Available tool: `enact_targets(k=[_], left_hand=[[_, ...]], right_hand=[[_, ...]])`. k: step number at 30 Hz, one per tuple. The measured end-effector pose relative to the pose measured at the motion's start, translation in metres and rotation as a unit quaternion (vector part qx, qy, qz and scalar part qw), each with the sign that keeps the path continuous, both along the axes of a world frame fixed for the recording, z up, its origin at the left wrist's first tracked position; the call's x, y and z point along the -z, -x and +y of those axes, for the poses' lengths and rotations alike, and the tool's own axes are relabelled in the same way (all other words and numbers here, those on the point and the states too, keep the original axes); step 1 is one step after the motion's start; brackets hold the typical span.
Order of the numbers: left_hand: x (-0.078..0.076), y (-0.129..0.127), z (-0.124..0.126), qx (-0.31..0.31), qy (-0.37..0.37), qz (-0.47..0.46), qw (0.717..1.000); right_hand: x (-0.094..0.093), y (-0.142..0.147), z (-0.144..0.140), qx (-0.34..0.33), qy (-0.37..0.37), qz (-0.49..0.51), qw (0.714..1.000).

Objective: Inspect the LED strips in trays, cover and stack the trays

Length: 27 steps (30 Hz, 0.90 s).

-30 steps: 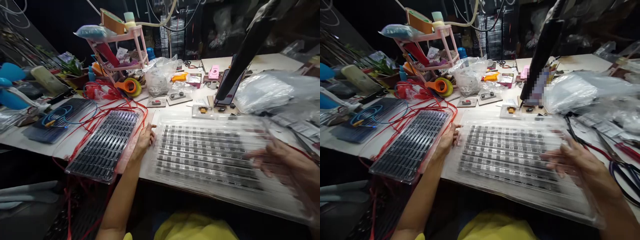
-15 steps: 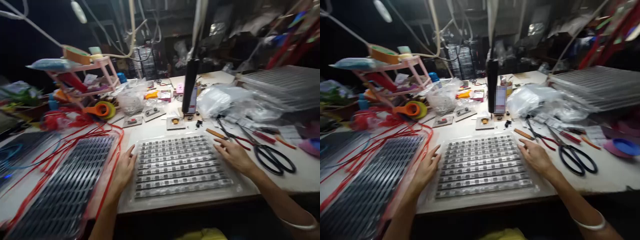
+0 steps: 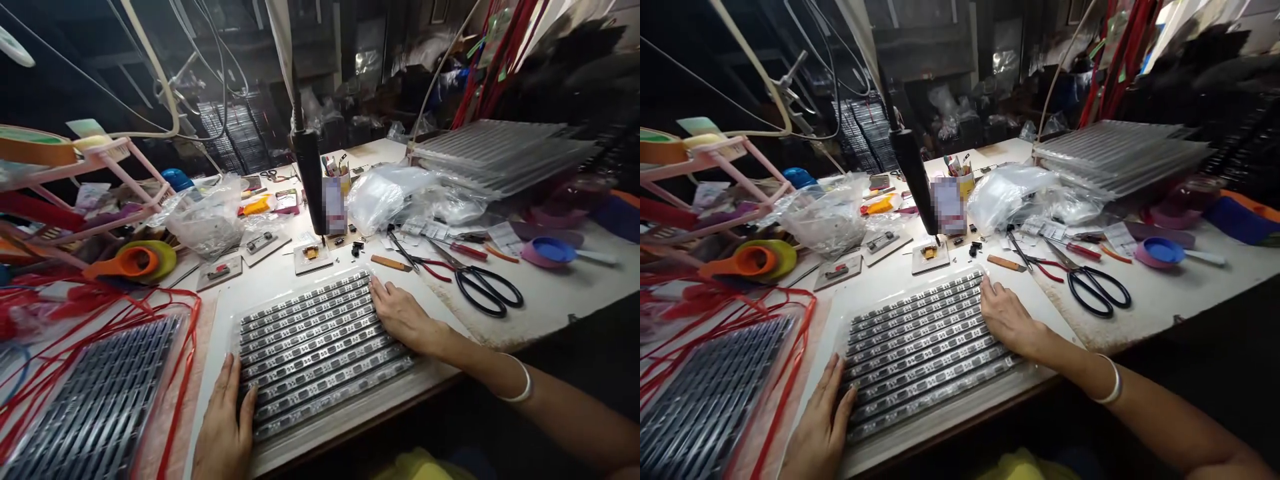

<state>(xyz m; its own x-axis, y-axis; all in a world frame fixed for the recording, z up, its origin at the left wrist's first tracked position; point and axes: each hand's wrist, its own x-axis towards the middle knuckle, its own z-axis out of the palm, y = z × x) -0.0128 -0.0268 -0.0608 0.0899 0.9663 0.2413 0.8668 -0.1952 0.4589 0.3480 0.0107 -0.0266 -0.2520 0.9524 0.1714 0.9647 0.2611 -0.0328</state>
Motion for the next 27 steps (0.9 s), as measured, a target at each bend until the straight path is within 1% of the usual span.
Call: enact_targets(k=[3, 5, 6, 8, 9, 11, 13, 15, 17, 19, 21, 22, 24, 27], left_hand=[[-0.006, 0.002, -0.006, -0.016, 0.012, -0.033, 0.999], [-0.011, 0.007, -0.018, 0.015, 0.023, -0.059, 0.998], [-0.013, 0.009, -0.027, 0.036, 0.027, -0.073, 0.996], [-0.016, 0.012, -0.049, 0.072, 0.025, -0.090, 0.993], [-0.017, 0.013, -0.060, 0.086, 0.018, -0.089, 0.992], [-0.016, 0.014, -0.079, 0.103, -0.006, -0.062, 0.993], [-0.012, 0.015, -0.090, 0.117, -0.030, -0.017, 0.993], [-0.005, 0.019, -0.093, 0.119, -0.057, 0.009, 0.991], [0.003, 0.023, -0.091, 0.113, -0.089, 0.012, 0.990], [0.010, 0.026, -0.087, 0.109, -0.121, 0.010, 0.987], [0.015, 0.026, -0.084, 0.107, -0.145, 0.014, 0.984], [0.017, 0.026, -0.084, 0.105, -0.154, 0.017, 0.982], [0.018, 0.025, -0.084, 0.095, -0.164, 0.022, 0.982], [0.014, 0.023, -0.083, 0.062, -0.147, 0.038, 0.986]], right_hand=[[-0.001, -0.013, -0.003, -0.015, -0.020, 0.059, 0.998], [0.000, -0.028, -0.011, -0.039, -0.028, 0.139, 0.989], [0.002, -0.037, -0.016, -0.054, -0.024, 0.188, 0.980], [0.005, -0.054, -0.027, -0.082, 0.002, 0.270, 0.959], [0.006, -0.062, -0.033, -0.093, 0.021, 0.288, 0.953], [0.006, -0.074, -0.045, -0.115, 0.058, 0.300, 0.945], [0.001, -0.081, -0.058, -0.141, 0.090, 0.296, 0.940], [-0.006, -0.086, -0.073, -0.161, 0.120, 0.266, 0.943], [-0.013, -0.089, -0.090, -0.176, 0.143, 0.211, 0.951], [-0.015, -0.089, -0.107, -0.181, 0.146, 0.154, 0.960], [-0.009, -0.087, -0.120, -0.179, 0.123, 0.114, 0.970], [-0.003, -0.085, -0.123, -0.175, 0.097, 0.101, 0.975], [0.011, -0.084, -0.124, -0.172, 0.023, 0.086, 0.981], [0.026, -0.085, -0.118, -0.194, -0.087, 0.082, 0.974]])
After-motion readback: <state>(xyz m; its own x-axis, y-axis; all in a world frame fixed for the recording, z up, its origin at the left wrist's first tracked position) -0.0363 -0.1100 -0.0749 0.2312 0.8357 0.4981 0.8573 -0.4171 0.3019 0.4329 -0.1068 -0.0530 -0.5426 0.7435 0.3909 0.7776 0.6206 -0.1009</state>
